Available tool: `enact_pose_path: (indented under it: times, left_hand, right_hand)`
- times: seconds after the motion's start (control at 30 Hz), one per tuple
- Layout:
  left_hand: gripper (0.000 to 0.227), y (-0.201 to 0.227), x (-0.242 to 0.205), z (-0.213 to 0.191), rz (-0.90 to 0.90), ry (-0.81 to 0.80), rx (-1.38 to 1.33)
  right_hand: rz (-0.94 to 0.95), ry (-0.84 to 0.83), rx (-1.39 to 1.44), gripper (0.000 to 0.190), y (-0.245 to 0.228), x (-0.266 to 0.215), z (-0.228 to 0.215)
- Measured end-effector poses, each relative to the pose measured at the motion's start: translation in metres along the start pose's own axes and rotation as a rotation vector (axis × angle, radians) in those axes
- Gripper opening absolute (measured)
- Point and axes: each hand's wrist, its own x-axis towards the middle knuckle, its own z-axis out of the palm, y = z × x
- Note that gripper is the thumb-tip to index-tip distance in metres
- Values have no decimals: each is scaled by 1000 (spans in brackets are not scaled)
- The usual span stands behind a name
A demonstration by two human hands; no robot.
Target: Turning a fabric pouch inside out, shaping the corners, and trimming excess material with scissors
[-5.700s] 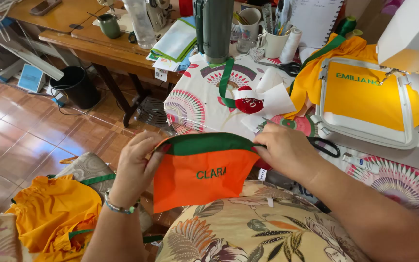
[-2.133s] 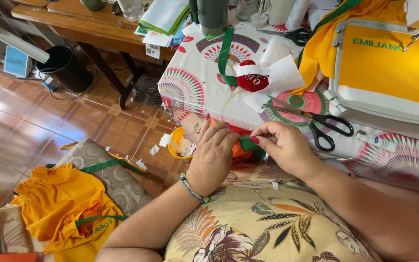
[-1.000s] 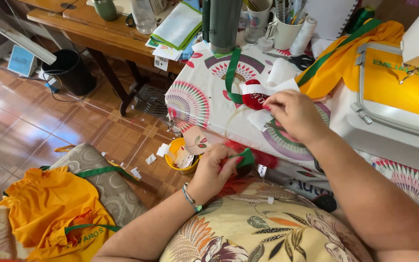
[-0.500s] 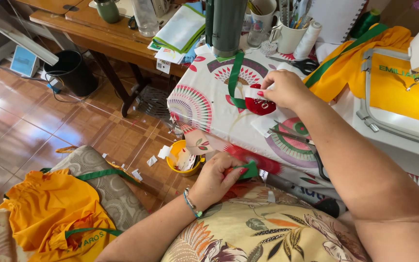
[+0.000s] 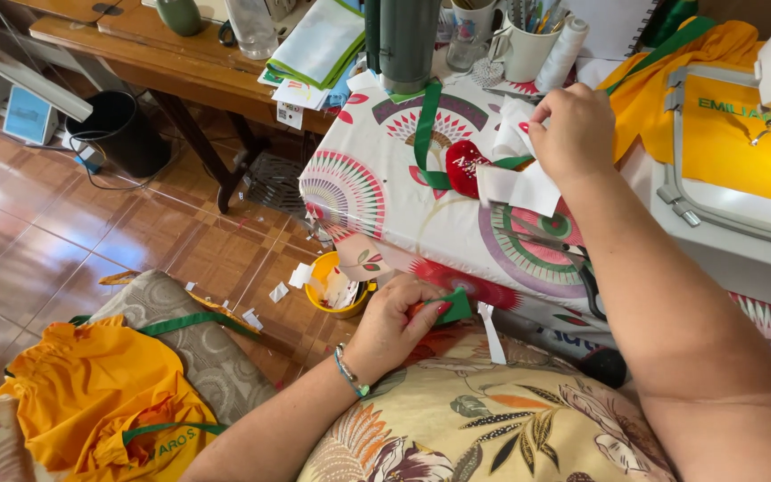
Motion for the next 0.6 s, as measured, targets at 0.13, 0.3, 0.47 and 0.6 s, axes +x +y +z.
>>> enact_pose_path:
  times: [0.13,0.3,0.47,0.6]
  left_hand:
    - [8,12,6,-6,-21,23,-139]
    - [8,14,6,-7,-18,23,-120]
    - [9,12,5,-5,-10,37,-126]
    - [11,7,4,-2,-16,32,-123]
  right_hand:
    - [184,-272,182,7,5,-7,22]
    - [205,-276,315,6,-3,-9,19]
    - [200,-312,211,11,17,-10,30]
    - [226,-467,241,22,-9,-17,-6]
